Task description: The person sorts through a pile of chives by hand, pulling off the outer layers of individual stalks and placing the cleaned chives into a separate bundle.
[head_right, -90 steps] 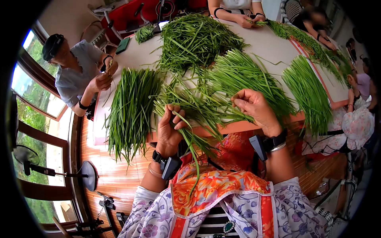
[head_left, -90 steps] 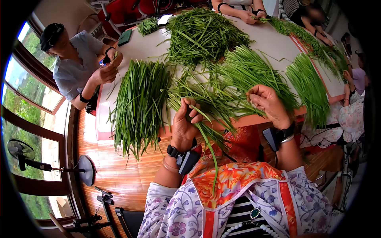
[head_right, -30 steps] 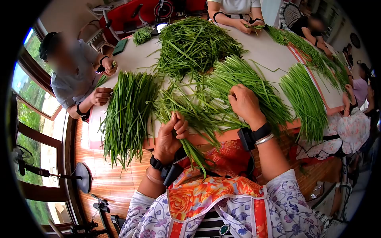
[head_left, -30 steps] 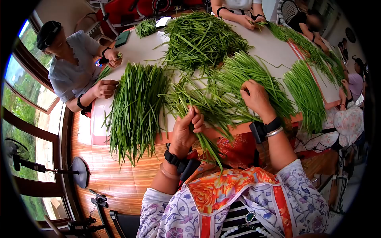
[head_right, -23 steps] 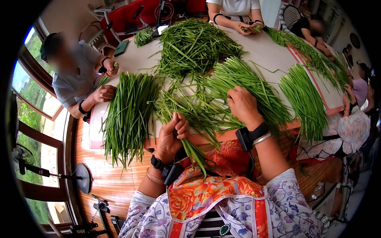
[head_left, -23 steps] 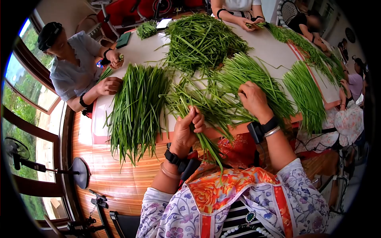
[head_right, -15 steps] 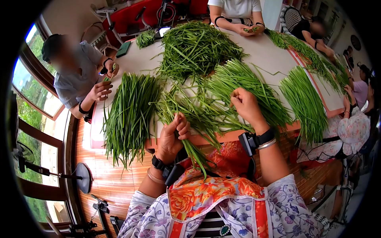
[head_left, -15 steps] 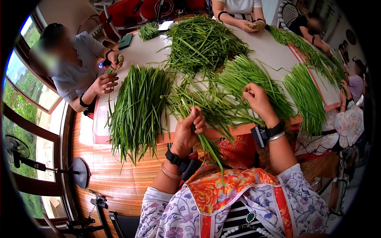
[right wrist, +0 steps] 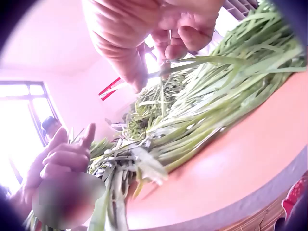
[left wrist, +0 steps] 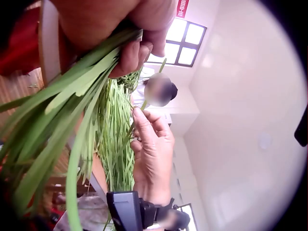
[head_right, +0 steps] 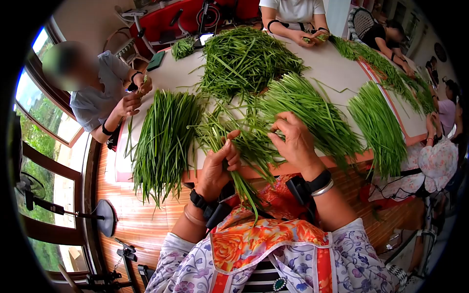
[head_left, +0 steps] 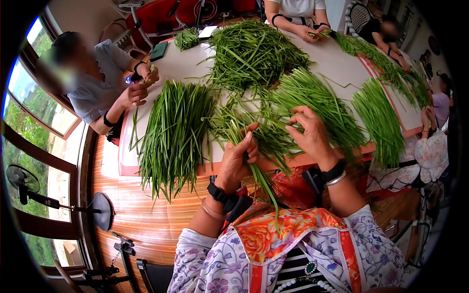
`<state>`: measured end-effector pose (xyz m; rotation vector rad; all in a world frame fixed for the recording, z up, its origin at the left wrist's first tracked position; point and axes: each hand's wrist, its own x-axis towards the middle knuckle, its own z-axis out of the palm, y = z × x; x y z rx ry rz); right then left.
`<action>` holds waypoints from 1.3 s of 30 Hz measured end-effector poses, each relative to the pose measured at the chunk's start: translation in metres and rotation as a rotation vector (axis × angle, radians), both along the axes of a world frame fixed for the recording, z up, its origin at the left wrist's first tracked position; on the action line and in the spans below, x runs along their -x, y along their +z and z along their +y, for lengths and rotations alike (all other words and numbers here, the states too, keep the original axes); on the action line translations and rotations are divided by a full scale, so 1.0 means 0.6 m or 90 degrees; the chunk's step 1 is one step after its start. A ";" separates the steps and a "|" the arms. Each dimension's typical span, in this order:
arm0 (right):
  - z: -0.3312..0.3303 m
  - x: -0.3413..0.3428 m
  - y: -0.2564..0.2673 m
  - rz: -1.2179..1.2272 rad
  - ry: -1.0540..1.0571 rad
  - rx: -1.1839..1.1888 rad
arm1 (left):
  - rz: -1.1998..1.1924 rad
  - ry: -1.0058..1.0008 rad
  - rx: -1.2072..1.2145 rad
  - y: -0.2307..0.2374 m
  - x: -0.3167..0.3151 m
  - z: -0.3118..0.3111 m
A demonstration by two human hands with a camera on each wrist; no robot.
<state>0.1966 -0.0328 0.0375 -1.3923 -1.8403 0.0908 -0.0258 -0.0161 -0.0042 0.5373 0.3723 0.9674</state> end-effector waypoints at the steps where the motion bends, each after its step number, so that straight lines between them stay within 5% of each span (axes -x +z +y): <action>1: -0.005 0.013 0.005 -0.017 -0.001 0.007 | 0.027 0.007 -0.007 0.005 -0.003 -0.003; 10: -0.020 0.063 -0.005 -0.164 0.063 0.004 | 0.097 0.042 -0.032 0.010 0.005 -0.009; 20: -0.047 -0.023 -0.013 -0.005 0.169 0.074 | -0.282 0.155 -0.233 0.165 0.133 -0.022; 23: -0.043 -0.039 0.024 0.126 0.157 0.152 | -0.246 0.098 -0.264 0.147 0.119 -0.017; 27: 0.013 -0.085 0.001 0.051 -0.053 0.094 | -0.095 0.030 -0.028 0.093 0.055 -0.010; 31: 0.052 -0.081 -0.017 -0.140 -0.110 0.079 | -0.045 -0.061 0.069 0.033 0.011 0.010; 39: 0.062 -0.076 -0.018 -0.169 -0.177 0.127 | -0.042 -0.059 0.035 -0.007 -0.011 0.018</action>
